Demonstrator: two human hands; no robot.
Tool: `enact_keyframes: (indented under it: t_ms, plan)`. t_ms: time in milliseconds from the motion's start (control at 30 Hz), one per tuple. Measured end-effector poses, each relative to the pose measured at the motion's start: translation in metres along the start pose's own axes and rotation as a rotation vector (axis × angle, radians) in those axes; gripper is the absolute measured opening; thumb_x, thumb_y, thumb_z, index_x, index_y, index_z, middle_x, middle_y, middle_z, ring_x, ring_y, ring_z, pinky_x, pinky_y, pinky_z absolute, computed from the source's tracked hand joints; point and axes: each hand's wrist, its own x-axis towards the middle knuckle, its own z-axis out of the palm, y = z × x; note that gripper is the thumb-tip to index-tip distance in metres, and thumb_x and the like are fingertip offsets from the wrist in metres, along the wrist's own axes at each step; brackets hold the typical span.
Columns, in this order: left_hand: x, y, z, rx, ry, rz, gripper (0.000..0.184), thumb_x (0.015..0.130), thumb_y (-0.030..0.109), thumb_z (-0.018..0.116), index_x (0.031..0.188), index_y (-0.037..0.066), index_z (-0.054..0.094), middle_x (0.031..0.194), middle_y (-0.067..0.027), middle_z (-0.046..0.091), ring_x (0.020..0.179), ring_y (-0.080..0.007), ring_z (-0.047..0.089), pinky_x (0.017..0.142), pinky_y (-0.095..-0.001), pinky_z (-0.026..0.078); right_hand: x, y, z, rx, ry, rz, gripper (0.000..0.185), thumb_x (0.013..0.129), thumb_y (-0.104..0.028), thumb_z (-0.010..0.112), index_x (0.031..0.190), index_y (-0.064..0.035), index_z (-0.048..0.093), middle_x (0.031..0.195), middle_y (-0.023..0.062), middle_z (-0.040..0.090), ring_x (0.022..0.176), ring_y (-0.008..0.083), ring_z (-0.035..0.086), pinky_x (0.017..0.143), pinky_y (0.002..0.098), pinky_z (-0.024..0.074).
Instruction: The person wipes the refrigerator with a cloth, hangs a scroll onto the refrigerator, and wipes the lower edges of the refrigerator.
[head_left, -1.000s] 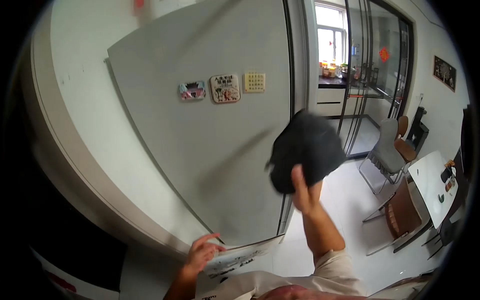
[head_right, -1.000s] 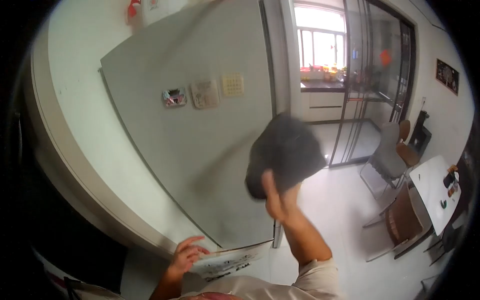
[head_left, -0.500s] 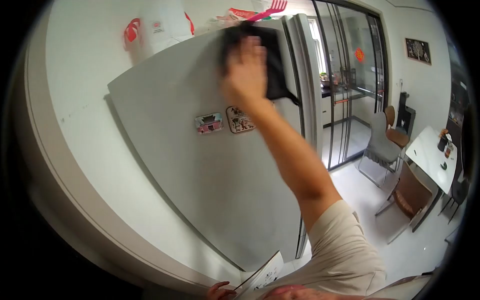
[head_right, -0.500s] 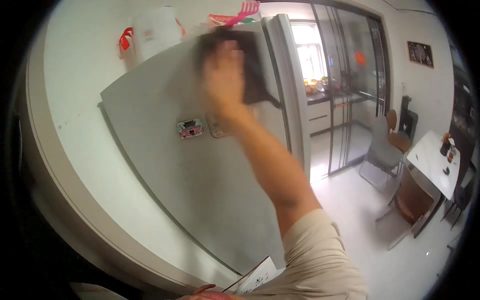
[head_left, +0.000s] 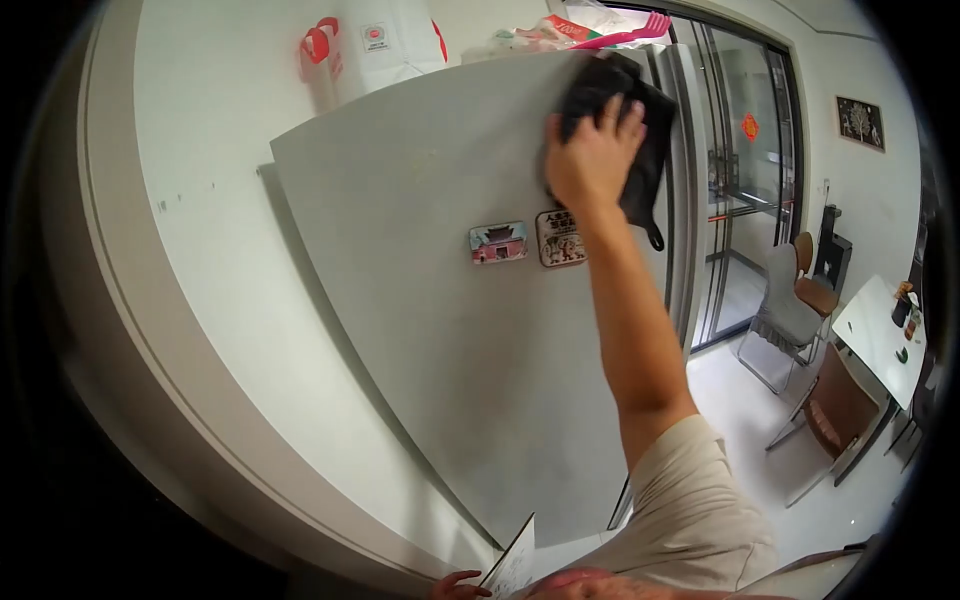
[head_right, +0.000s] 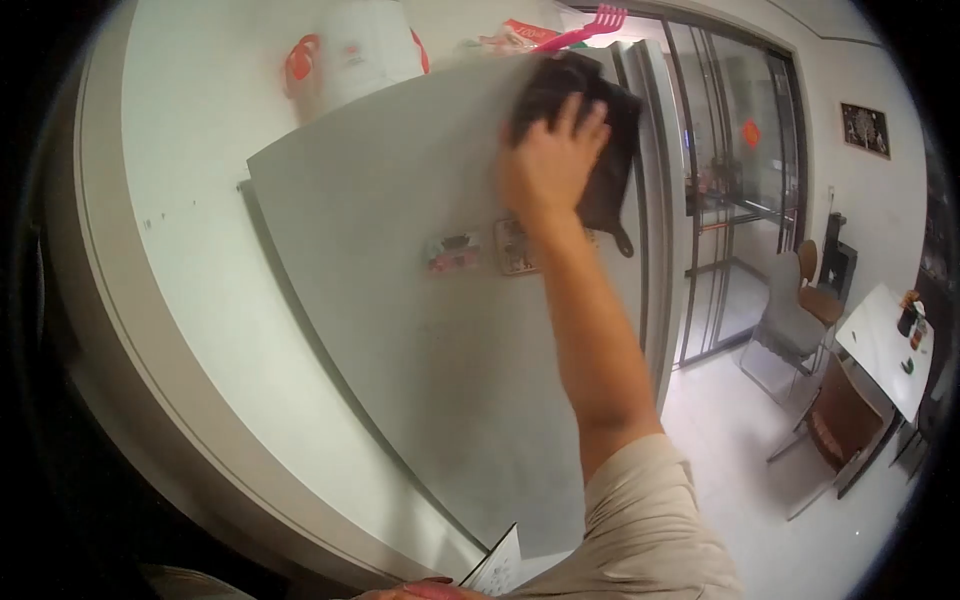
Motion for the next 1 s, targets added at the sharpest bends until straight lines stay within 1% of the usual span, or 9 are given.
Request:
enact_keyframes:
  t_ms: [100,200,267,400,600,700,833,933,1000]
  plan:
    - [0.001,-0.003,0.005,-0.001,-0.037,0.052,0.047,0.092,0.019,0.061,0.133,0.003,0.047,0.081,-0.0096,0.070,0.044,-0.0006,0.036,0.039,-0.0170,0.029,-0.021,-0.074,-0.001,0.162,-0.102,-0.274,0.039,0.087,-0.031,0.055,0.112,-0.0029,0.066,0.145,0.0218,0.040,0.139,0.0461,0.024,0.114,0.0570,0.0157]
    - [-0.002,0.023,0.033,0.078,-0.090,0.119,0.048,0.091,0.022,0.062,0.131,0.000,0.048,0.081,-0.0079,0.070,0.044,0.0002,0.034,0.038,-0.0171,0.027,-0.047,-0.129,-0.005,0.384,-0.175,-0.626,0.057,0.084,-0.018,0.050,0.140,-0.0137,0.047,0.151,0.0145,0.034,0.136,0.0403,0.033,0.115,0.0519,0.0208]
    - [-0.006,0.045,0.049,0.132,-0.110,0.183,0.048,0.091,0.024,0.063,0.129,-0.002,0.049,0.081,-0.0067,0.070,0.044,0.0006,0.033,0.038,-0.0172,0.025,-0.045,-0.125,-0.012,0.685,-0.545,-0.518,0.057,0.084,-0.018,0.051,0.141,-0.0153,0.046,0.151,0.0144,0.034,0.137,0.0392,0.032,0.115,0.0508,0.0214]
    - [-0.017,0.050,0.048,0.168,0.001,0.087,0.047,0.089,0.027,0.063,0.128,0.003,0.052,0.078,-0.0054,0.069,0.043,-0.0003,0.031,0.038,-0.0187,0.024,-0.013,-0.069,0.003,0.239,-0.078,-0.338,0.054,0.087,-0.031,0.055,0.139,-0.0152,0.049,0.153,0.0156,0.031,0.140,0.0427,0.025,0.115,0.0520,0.0196]
    - [-0.039,0.028,0.025,0.092,0.140,0.136,0.042,0.089,0.024,0.063,0.125,0.004,0.055,0.075,-0.0052,0.067,0.043,-0.0011,0.031,0.038,-0.0197,0.023,-0.002,-0.135,0.016,0.148,0.000,-0.265,0.048,0.091,-0.042,0.052,0.125,-0.0088,0.062,0.150,0.0177,0.036,0.141,0.0435,0.021,0.115,0.0535,0.0157]
    - [-0.019,-0.006,-0.002,-0.023,0.041,0.149,0.034,0.093,0.026,0.060,0.120,0.005,0.057,0.077,-0.0030,0.067,0.048,-0.0027,0.038,0.044,-0.0181,0.037,-0.037,-0.202,0.010,0.354,-0.062,-0.493,0.050,0.088,-0.023,0.048,0.136,-0.0134,0.052,0.149,0.0129,0.038,0.140,0.0395,0.027,0.116,0.0508,0.0164]
    - [-0.037,0.045,0.036,0.120,0.042,0.011,0.040,0.095,0.025,0.050,0.130,0.005,0.054,0.104,-0.0156,0.068,0.097,-0.0242,0.065,0.088,-0.0391,0.053,-0.124,-0.230,0.002,0.434,-0.290,-0.821,0.050,0.089,-0.021,0.044,0.136,-0.0072,0.051,0.150,0.0118,0.037,0.139,0.0353,0.030,0.116,0.0456,0.0204]
    - [-0.021,0.011,-0.006,0.025,-0.189,0.045,0.045,0.093,0.003,0.052,0.136,-0.006,0.042,0.098,-0.0210,0.066,0.091,-0.0256,0.067,0.069,-0.0276,0.052,-0.205,-0.209,0.026,0.742,-0.411,-0.919,0.050,0.081,-0.008,0.052,0.131,-0.0062,0.055,0.147,0.0135,0.040,0.131,0.0354,0.040,0.109,0.0450,0.0332]
    - [-0.020,-0.022,-0.026,0.043,-0.187,0.204,0.049,0.091,0.008,0.058,0.136,-0.003,0.043,0.097,-0.0197,0.066,0.082,-0.0209,0.064,0.066,-0.0256,0.049,-0.180,-0.187,0.022,0.854,-0.344,-0.822,0.054,0.078,-0.006,0.055,0.132,-0.0073,0.054,0.146,0.0154,0.039,0.131,0.0372,0.039,0.109,0.0446,0.0331]
